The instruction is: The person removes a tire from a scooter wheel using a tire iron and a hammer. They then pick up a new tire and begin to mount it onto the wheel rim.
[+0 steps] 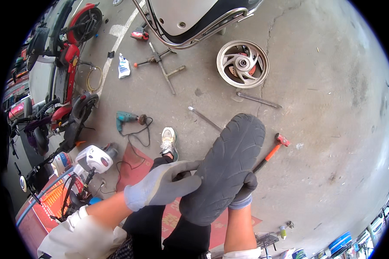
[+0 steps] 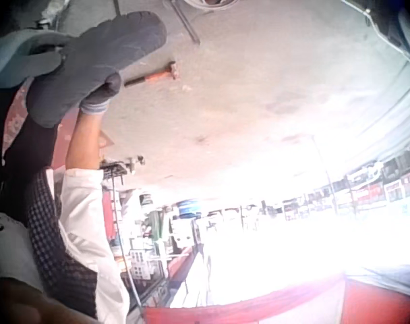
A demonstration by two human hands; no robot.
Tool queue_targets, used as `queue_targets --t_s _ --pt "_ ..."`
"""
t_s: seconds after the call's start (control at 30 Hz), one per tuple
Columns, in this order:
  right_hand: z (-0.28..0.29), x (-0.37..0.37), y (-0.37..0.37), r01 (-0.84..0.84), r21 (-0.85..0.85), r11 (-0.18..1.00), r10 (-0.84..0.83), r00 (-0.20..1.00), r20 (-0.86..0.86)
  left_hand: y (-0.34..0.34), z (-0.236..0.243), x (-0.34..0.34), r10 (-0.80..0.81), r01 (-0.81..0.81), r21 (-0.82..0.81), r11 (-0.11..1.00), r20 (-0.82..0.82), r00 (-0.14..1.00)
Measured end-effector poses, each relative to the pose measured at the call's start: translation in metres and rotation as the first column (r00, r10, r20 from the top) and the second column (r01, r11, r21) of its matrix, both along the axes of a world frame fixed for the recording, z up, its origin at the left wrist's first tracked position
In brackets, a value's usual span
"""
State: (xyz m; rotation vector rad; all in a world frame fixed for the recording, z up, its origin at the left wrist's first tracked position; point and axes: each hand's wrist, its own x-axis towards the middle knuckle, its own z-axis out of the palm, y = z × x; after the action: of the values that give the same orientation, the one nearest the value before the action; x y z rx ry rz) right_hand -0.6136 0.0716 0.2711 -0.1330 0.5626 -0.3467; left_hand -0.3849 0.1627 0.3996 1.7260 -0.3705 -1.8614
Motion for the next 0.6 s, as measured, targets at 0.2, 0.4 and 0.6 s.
queue_targets --t_s 0.2,0.4,0.6 --pt "0.031 -0.020 0.016 0.254 0.005 0.967 -0.249 0.953 -0.175 0.014 -0.009 -0.041 0.192 -0.246 -0.168 0.954 -0.284 0.939" --pt "-0.006 -0.068 0.028 0.480 0.061 0.875 -0.438 0.839 -0.323 -0.007 -0.001 -0.054 -0.019 0.036 -0.301 0.953 0.059 0.998" --pt "-0.001 -0.058 0.009 0.553 0.159 0.818 -0.545 0.833 -0.093 -0.021 0.004 -0.051 -0.024 0.041 -0.300 0.953 0.063 0.998"
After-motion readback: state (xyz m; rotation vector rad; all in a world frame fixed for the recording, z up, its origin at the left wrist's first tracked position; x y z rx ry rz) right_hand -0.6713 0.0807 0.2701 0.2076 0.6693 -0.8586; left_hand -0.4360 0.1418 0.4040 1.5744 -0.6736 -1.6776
